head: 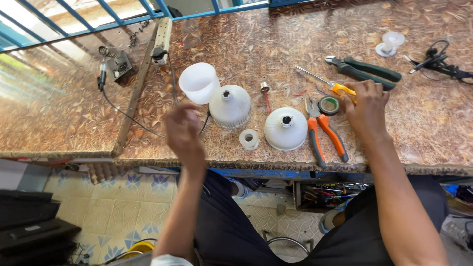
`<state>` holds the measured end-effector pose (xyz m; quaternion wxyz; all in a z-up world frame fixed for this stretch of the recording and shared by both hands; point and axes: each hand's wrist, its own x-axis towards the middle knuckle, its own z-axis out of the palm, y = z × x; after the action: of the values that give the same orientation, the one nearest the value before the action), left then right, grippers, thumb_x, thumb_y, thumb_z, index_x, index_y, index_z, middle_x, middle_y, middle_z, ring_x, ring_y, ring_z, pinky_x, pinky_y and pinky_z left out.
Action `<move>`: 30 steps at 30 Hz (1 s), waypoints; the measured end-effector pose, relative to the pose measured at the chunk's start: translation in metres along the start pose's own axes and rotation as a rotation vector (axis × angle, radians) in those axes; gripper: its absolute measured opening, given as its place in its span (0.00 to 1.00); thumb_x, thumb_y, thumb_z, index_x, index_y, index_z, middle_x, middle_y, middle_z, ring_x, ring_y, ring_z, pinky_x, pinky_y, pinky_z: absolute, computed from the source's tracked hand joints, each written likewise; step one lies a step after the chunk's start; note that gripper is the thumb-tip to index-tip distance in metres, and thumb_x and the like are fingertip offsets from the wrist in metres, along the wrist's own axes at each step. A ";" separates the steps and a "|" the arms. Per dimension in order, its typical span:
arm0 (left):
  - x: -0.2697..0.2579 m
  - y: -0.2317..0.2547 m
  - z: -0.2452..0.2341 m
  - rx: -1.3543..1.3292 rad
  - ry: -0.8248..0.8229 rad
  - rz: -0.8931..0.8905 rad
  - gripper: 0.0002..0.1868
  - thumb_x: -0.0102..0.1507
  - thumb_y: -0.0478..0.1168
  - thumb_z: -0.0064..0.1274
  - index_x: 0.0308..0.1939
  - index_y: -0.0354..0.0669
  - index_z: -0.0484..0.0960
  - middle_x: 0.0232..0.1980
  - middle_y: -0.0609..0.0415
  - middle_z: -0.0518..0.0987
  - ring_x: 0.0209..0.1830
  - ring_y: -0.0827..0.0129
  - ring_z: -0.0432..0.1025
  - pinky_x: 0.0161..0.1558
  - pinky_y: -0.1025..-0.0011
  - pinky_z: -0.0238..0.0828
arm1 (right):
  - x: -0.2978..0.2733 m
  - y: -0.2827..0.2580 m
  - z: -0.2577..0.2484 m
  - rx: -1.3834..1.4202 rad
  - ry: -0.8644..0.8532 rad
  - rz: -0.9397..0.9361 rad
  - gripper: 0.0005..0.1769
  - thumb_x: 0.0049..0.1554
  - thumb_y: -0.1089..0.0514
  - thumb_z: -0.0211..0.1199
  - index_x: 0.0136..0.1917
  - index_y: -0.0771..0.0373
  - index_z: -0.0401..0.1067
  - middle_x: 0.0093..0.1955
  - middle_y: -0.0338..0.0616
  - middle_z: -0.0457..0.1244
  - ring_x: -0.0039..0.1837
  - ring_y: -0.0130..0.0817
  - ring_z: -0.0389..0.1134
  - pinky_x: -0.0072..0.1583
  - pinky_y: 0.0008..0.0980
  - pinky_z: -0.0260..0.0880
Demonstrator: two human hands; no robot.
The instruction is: The person is repairing a lamp by stripping wires, twisting them, and securing them with electrical tape. They use pliers to strip the wires and a soldering iron to apply heat to the connections. The person then wraps the connections with electrical tape and places the lampshade back onto the lamp base.
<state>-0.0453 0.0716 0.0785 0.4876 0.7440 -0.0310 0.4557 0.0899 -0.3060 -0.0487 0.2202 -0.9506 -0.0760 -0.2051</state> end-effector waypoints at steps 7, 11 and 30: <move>-0.098 0.059 0.083 -0.513 -0.180 -0.240 0.08 0.70 0.37 0.49 0.53 0.40 0.74 0.49 0.48 0.81 0.47 0.65 0.77 0.53 0.70 0.78 | 0.021 0.048 -0.007 -0.193 0.240 -0.095 0.22 0.59 0.63 0.71 0.66 0.64 0.75 0.58 0.55 0.64 0.60 0.54 0.62 0.57 0.50 0.60; -0.122 0.057 0.117 -0.424 -0.010 0.050 0.07 0.69 0.35 0.46 0.49 0.39 0.74 0.49 0.48 0.75 0.51 0.58 0.72 0.57 0.60 0.70 | 0.037 0.081 0.006 -0.091 0.152 -0.063 0.33 0.58 0.59 0.71 0.74 0.69 0.69 0.65 0.63 0.61 0.68 0.63 0.59 0.64 0.59 0.59; -0.135 0.009 0.131 -0.375 0.026 0.187 0.10 0.72 0.37 0.41 0.58 0.44 0.68 0.68 0.44 0.63 0.74 0.53 0.59 0.77 0.41 0.57 | 0.051 0.065 -0.003 -0.058 -0.010 0.193 0.50 0.50 0.49 0.77 0.80 0.61 0.61 0.67 0.55 0.55 0.66 0.52 0.51 0.66 0.50 0.50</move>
<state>-0.0440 -0.0855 -0.0249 0.5734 0.6283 -0.1780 0.4948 0.1503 -0.3623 -0.0495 0.2107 -0.9606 0.0206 -0.1802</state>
